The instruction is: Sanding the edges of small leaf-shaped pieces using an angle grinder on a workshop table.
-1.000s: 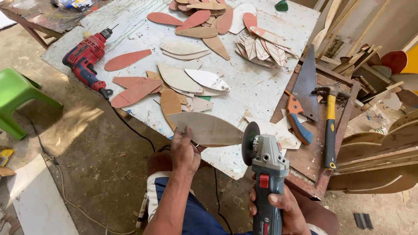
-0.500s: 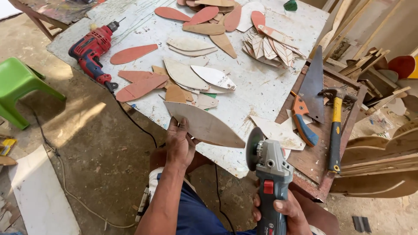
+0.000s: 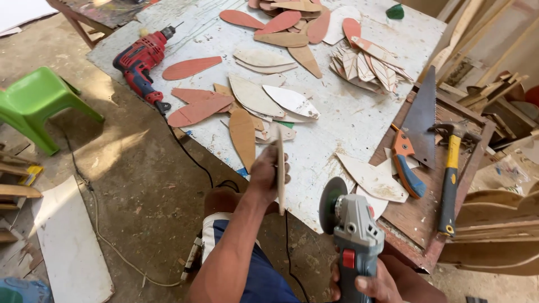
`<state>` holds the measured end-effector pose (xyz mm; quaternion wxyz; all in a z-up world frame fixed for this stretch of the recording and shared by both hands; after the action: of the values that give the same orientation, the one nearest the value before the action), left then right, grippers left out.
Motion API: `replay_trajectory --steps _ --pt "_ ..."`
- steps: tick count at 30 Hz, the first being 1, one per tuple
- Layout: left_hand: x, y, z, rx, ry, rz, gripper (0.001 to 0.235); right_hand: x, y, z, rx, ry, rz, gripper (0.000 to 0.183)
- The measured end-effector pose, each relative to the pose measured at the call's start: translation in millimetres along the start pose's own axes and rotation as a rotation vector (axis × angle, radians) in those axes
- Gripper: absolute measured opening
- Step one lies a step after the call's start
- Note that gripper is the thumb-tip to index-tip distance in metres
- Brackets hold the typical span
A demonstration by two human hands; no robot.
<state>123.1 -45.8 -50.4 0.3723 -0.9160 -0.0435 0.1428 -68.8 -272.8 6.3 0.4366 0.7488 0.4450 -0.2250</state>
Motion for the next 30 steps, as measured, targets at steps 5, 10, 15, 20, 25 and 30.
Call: replay_trajectory --steps 5,10,15,20,25,30 --pt "-15 22 -30 0.062 -0.022 0.168 0.033 51 -28 10 -0.011 0.327 0.322 0.086" --pt "-9 54 -24 0.326 -0.009 0.186 0.029 39 -22 -13 -0.061 0.198 0.298 0.078" --pt "-26 44 -32 0.522 0.063 0.163 0.032 40 -22 -5 -0.01 0.2 0.313 0.07" --pt "-54 31 -52 0.467 0.154 0.164 0.032 24 2 -23 -0.094 0.166 0.355 0.073" --pt "-74 35 -61 0.343 0.275 0.187 0.044 26 0 5 0.058 0.062 0.386 0.05" --pt "-97 30 -58 0.434 0.422 0.151 0.036 21 6 29 0.068 -0.079 0.334 0.057"
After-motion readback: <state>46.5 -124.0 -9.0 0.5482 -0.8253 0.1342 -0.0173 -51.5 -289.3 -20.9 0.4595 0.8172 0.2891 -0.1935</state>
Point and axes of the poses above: each hand's wrist, its own x-axis towards the middle knuckle, its own z-axis out of the back of the hand, y = z × x, the point moved 10 cm from there along x, towards the middle knuckle, and after that the axes turned 13 degrees about -z, right-handed, at the moved point
